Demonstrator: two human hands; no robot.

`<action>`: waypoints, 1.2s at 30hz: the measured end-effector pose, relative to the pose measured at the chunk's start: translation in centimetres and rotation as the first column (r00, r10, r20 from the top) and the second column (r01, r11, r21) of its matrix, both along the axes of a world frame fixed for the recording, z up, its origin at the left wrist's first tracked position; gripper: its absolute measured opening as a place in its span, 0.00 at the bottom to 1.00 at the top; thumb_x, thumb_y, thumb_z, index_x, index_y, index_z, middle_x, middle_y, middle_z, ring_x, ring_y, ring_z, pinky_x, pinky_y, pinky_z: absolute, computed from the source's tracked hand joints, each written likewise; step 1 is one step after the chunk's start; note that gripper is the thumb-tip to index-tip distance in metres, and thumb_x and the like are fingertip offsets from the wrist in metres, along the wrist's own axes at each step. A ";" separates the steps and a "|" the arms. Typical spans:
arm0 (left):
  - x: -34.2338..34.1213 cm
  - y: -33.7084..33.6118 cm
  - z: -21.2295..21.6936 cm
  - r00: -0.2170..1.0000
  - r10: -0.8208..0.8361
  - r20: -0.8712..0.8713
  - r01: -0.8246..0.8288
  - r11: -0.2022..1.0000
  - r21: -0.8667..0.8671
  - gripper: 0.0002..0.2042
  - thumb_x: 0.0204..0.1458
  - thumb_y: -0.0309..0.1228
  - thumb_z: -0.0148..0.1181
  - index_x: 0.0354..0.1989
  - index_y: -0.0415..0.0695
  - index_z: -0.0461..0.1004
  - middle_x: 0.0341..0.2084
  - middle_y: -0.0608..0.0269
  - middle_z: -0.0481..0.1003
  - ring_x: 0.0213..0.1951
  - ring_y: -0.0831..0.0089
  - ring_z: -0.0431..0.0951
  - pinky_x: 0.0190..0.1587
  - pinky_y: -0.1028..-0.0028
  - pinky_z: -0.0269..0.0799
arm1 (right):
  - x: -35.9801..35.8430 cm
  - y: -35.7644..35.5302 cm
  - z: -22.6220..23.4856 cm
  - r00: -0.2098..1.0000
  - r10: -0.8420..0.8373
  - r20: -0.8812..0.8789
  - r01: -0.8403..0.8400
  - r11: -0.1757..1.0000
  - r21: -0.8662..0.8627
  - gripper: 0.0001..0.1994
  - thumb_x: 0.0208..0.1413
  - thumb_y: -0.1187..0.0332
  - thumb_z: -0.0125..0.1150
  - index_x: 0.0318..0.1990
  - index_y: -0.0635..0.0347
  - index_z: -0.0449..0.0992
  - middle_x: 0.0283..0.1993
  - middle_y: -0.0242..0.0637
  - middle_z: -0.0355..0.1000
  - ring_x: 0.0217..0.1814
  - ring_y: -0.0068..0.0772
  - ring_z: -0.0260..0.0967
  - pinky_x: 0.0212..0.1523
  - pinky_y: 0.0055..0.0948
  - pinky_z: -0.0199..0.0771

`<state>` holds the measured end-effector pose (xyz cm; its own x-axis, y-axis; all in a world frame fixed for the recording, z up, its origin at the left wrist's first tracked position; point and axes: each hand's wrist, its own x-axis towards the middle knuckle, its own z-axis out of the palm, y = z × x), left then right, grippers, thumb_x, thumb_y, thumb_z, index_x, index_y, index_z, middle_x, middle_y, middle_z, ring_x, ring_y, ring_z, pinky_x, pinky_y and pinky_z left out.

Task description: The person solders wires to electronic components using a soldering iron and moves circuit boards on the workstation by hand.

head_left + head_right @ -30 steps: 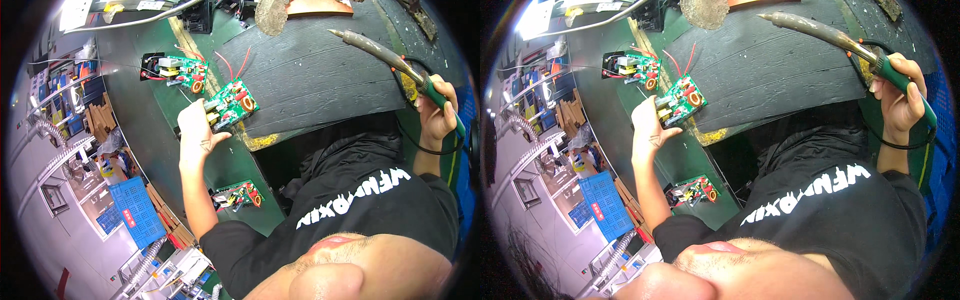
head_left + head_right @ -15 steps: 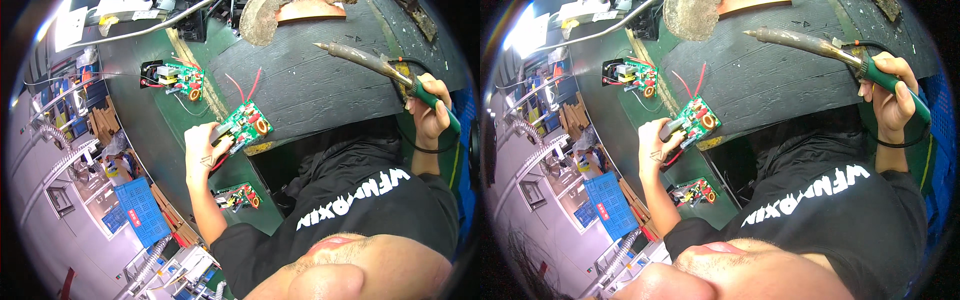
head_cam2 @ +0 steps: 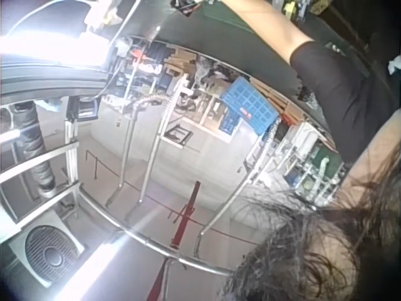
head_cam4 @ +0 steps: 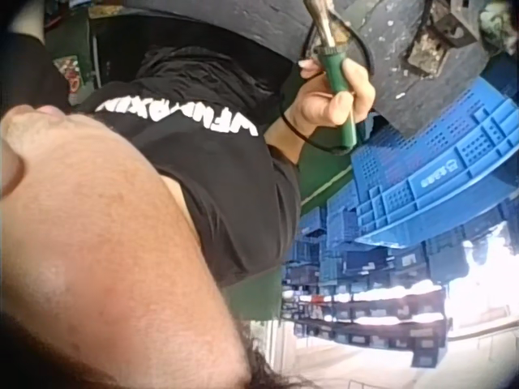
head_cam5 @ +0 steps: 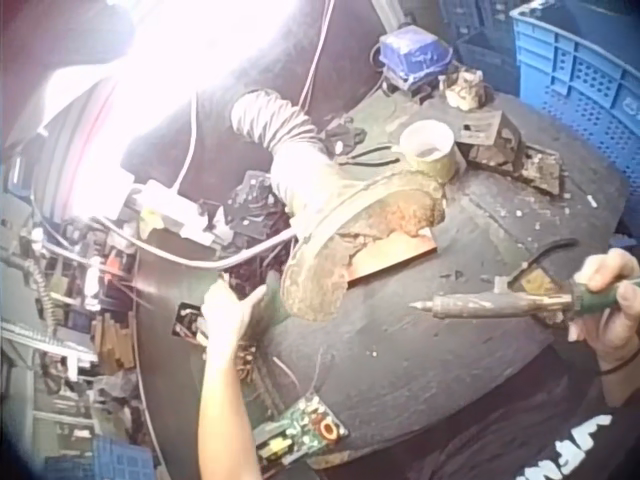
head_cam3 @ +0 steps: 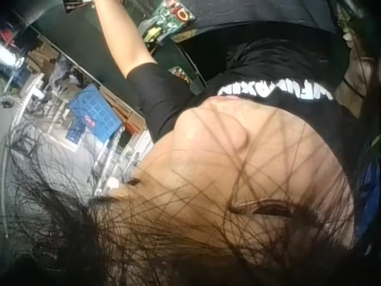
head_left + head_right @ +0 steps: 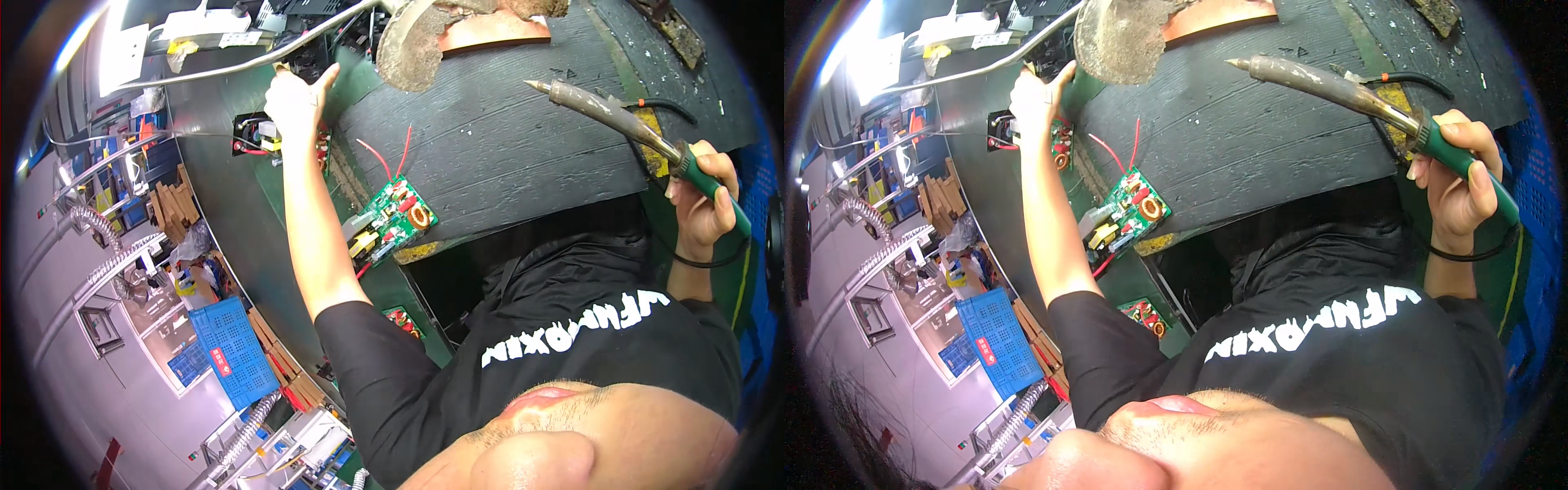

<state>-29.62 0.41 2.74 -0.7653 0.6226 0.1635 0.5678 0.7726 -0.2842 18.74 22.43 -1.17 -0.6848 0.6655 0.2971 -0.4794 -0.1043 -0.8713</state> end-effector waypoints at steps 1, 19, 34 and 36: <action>-1.9 -0.8 -1.1 0.996 -0.069 -0.052 0.072 0.995 0.070 0.45 0.34 0.69 0.64 0.39 0.30 0.72 0.35 0.38 0.77 0.40 0.46 0.79 0.44 0.58 0.75 | 0.0 -0.1 0.2 1.000 0.007 -0.007 -0.007 1.000 0.015 0.22 0.60 0.54 0.44 0.49 0.65 0.71 0.31 0.45 0.65 0.23 0.28 0.62 0.23 0.22 0.66; 13.7 -6.3 5.6 0.611 -0.338 0.716 -0.426 0.622 0.657 0.15 0.53 0.41 0.61 0.40 0.41 0.76 0.31 0.64 0.75 0.33 0.74 0.73 0.38 0.73 0.68 | 0.8 0.7 0.1 0.999 0.033 -0.014 -0.033 0.999 0.027 0.23 0.60 0.53 0.44 0.49 0.65 0.71 0.31 0.45 0.65 0.24 0.28 0.62 0.23 0.23 0.64; 18.9 -0.6 1.0 0.048 -0.317 0.947 -0.813 0.538 0.222 0.25 0.57 0.44 0.60 0.45 0.31 0.62 0.31 0.56 0.67 0.27 0.69 0.76 0.29 0.64 0.82 | 2.5 1.7 -0.6 0.998 0.040 -0.056 -0.042 0.998 -0.041 0.23 0.58 0.54 0.47 0.50 0.65 0.72 0.32 0.45 0.64 0.26 0.32 0.64 0.25 0.24 0.65; 19.1 -0.5 0.6 0.066 -0.317 0.946 -0.843 0.490 0.223 0.25 0.58 0.42 0.59 0.47 0.30 0.61 0.30 0.54 0.70 0.22 0.70 0.76 0.26 0.67 0.81 | 2.7 1.8 -0.8 0.998 0.031 -0.057 -0.033 0.999 -0.041 0.23 0.58 0.53 0.47 0.51 0.64 0.72 0.32 0.45 0.64 0.26 0.32 0.64 0.26 0.24 0.65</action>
<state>-10.50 -0.09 3.37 -0.6624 0.4149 -0.6238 -0.4620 0.4292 0.7761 21.46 24.26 -1.98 -0.6887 0.6562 0.3084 -0.5238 -0.1562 -0.8374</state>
